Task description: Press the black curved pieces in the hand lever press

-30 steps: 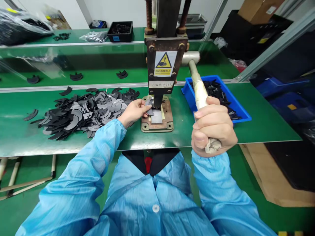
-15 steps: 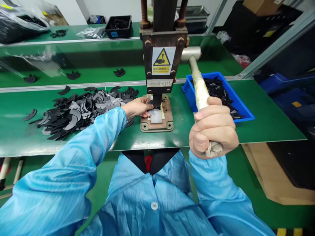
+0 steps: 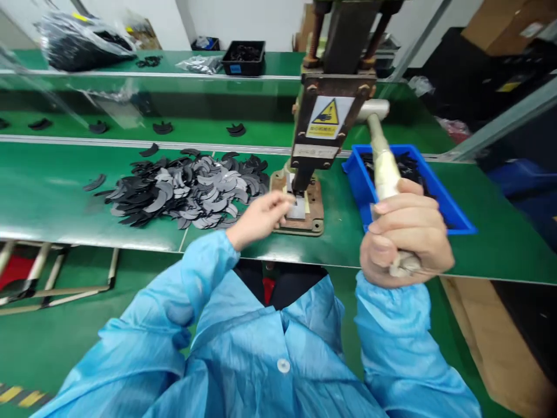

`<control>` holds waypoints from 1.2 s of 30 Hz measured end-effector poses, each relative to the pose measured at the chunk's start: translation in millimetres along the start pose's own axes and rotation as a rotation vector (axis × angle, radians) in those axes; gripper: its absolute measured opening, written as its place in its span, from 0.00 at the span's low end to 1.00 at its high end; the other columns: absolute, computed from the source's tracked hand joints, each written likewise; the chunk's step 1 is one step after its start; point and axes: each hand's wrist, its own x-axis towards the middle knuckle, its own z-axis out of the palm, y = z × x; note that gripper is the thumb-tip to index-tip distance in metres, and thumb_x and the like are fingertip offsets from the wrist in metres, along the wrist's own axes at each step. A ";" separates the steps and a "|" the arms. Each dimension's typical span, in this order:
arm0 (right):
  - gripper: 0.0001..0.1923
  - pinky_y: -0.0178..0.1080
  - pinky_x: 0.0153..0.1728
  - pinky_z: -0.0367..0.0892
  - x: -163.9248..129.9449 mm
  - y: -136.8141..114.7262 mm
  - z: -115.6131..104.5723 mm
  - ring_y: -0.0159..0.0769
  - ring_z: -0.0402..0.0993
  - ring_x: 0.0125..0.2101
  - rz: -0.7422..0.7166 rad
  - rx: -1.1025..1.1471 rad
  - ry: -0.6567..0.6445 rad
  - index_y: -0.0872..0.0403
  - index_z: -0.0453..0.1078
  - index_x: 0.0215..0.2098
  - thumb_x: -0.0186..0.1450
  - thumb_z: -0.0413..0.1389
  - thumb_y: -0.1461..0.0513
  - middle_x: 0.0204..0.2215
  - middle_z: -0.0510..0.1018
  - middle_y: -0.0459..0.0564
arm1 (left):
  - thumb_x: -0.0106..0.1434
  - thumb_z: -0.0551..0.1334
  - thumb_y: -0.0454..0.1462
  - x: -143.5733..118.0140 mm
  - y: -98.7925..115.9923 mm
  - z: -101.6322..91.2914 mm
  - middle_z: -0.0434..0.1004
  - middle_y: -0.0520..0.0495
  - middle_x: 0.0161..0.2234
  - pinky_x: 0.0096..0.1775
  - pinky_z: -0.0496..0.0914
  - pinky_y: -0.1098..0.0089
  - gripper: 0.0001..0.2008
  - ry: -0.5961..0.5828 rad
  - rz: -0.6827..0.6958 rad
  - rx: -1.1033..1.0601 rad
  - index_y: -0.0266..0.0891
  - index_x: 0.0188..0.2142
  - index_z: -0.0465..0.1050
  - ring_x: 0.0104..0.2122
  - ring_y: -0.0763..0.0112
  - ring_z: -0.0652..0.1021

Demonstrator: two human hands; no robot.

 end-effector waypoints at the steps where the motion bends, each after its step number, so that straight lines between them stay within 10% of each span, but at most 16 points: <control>1: 0.19 0.61 0.58 0.77 -0.5 1.7 0.3 0.33 0.80 0.35 -0.007 -0.002 0.007 0.51 0.65 0.25 0.69 0.63 0.53 0.25 0.75 0.38 | 0.74 0.65 0.46 -23.6 -7.2 -0.7 0.79 0.48 0.33 0.35 0.75 0.69 0.11 -0.004 0.076 0.059 0.42 0.47 0.80 0.32 0.69 0.80; 9: 0.30 0.59 0.53 0.78 -4.4 14.6 8.0 0.31 0.79 0.32 -0.046 0.003 0.122 0.54 0.57 0.20 0.67 0.65 0.47 0.20 0.73 0.40 | 0.74 0.64 0.47 -130.9 -82.2 -66.6 0.79 0.32 0.55 0.58 0.72 0.48 0.21 0.482 0.167 0.931 0.40 0.60 0.79 0.56 0.46 0.77; 14: 0.33 0.58 0.53 0.78 -3.8 14.4 7.2 0.30 0.80 0.31 -0.030 -0.014 0.113 0.55 0.55 0.19 0.67 0.65 0.45 0.20 0.73 0.38 | 0.73 0.64 0.50 -138.7 -91.6 -78.2 0.73 0.30 0.67 0.61 0.65 0.43 0.27 0.407 0.124 1.191 0.44 0.67 0.76 0.62 0.39 0.74; 21: 0.34 0.57 0.52 0.79 -3.6 16.3 7.9 0.30 0.79 0.31 -0.044 0.000 0.141 0.54 0.55 0.18 0.65 0.66 0.44 0.19 0.73 0.38 | 0.72 0.65 0.53 -143.4 -91.1 -63.2 0.72 0.34 0.71 0.64 0.59 0.42 0.33 0.281 0.215 1.149 0.47 0.72 0.70 0.68 0.38 0.71; 28: 0.28 0.58 0.57 0.77 -3.8 7.9 4.5 0.31 0.80 0.35 -0.009 -0.016 0.059 0.53 0.58 0.22 0.68 0.64 0.47 0.22 0.72 0.37 | 0.76 0.61 0.35 -147.1 -91.2 -61.2 0.86 0.43 0.55 0.55 0.73 0.51 0.15 0.064 0.408 0.974 0.51 0.57 0.81 0.52 0.54 0.83; 36: 0.25 0.57 0.59 0.77 -1.9 5.9 4.6 0.31 0.79 0.36 -0.039 -0.013 0.036 0.52 0.60 0.24 0.70 0.63 0.49 0.23 0.70 0.38 | 0.70 0.69 0.47 -31.0 -38.0 -57.1 0.83 0.47 0.38 0.37 0.80 0.66 0.15 0.223 0.022 0.127 0.41 0.49 0.76 0.33 0.67 0.83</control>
